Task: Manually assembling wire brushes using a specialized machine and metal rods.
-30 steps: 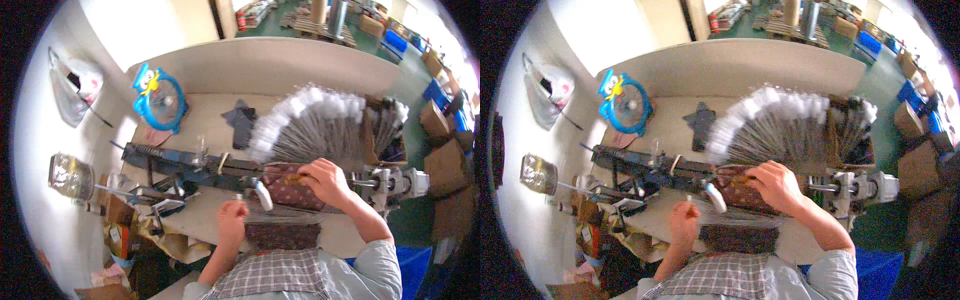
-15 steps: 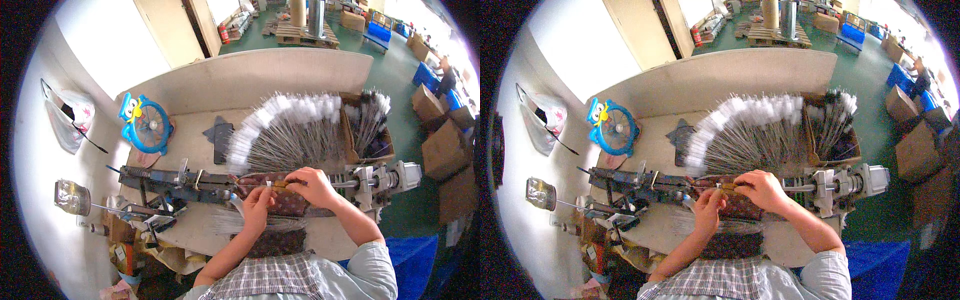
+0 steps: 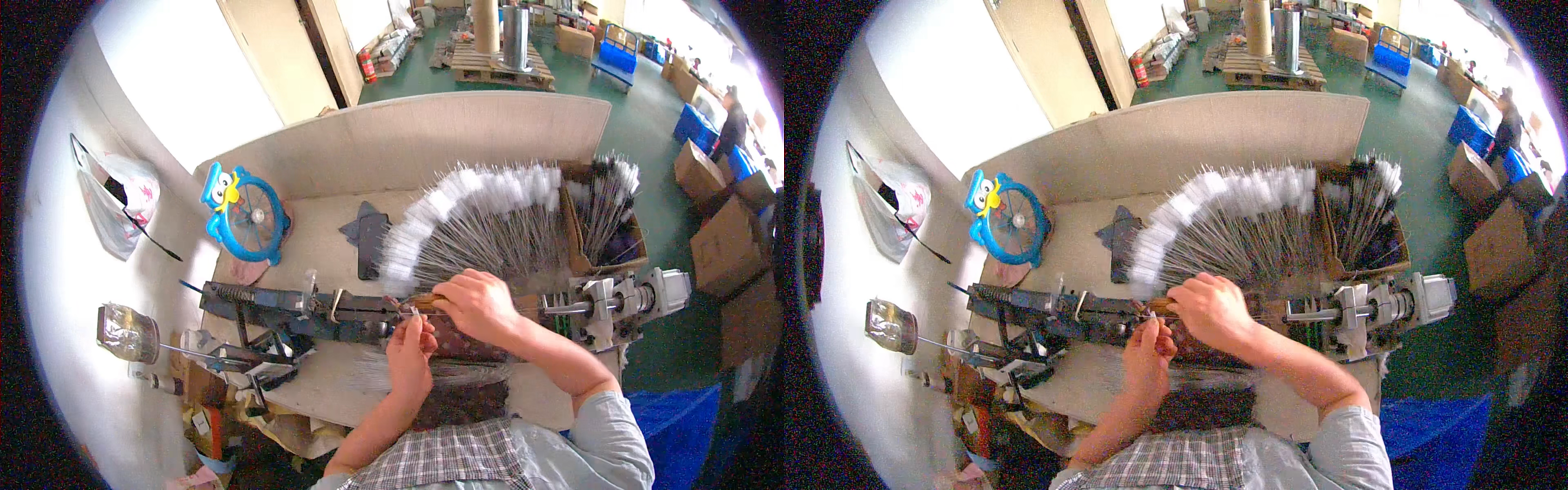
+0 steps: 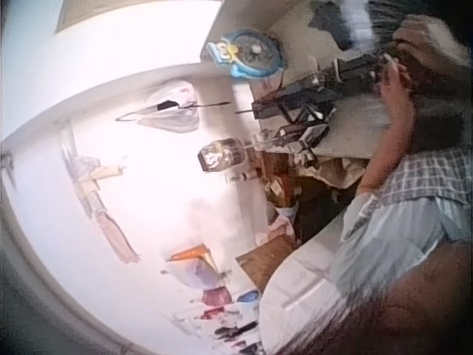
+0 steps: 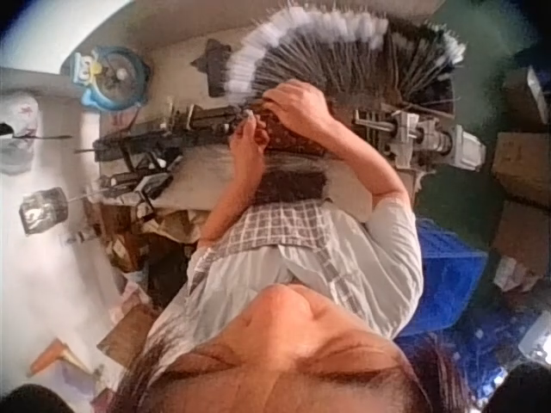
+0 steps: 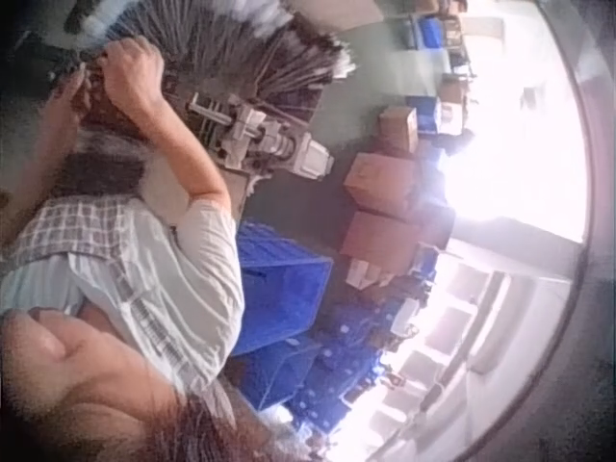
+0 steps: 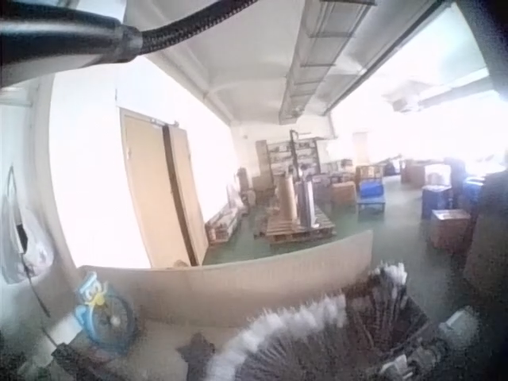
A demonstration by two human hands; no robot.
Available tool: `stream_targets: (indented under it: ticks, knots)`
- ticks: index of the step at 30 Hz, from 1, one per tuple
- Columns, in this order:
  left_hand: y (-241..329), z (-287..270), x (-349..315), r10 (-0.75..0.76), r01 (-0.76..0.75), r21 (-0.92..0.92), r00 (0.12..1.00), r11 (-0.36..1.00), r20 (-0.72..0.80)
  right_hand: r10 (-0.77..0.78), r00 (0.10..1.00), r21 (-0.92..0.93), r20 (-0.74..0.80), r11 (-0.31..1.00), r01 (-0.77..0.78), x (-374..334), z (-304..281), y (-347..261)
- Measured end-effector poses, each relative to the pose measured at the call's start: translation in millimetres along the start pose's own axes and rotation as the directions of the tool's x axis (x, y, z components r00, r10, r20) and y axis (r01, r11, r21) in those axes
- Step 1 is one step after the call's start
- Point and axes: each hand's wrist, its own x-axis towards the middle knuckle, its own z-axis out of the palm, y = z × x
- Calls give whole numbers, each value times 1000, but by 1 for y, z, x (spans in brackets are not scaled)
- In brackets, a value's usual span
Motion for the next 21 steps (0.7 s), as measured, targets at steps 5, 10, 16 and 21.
stream_targets:
  ticks: [5,10,16,21]
  knots:
    - [-3,-11,7,7,-5,-30,998,1000,65,111,977,99,183,986,-131,9,18,-9]
    - [-7,-18,10,43,-55,106,992,993,117,206,942,128,265,961,-246,12,6,-13]
    - [2,-9,10,-36,42,-29,986,999,162,240,917,178,318,935,-306,11,11,-9]
    - [-9,-14,16,-10,22,-243,999,970,47,59,995,31,78,998,-62,4,13,-32]
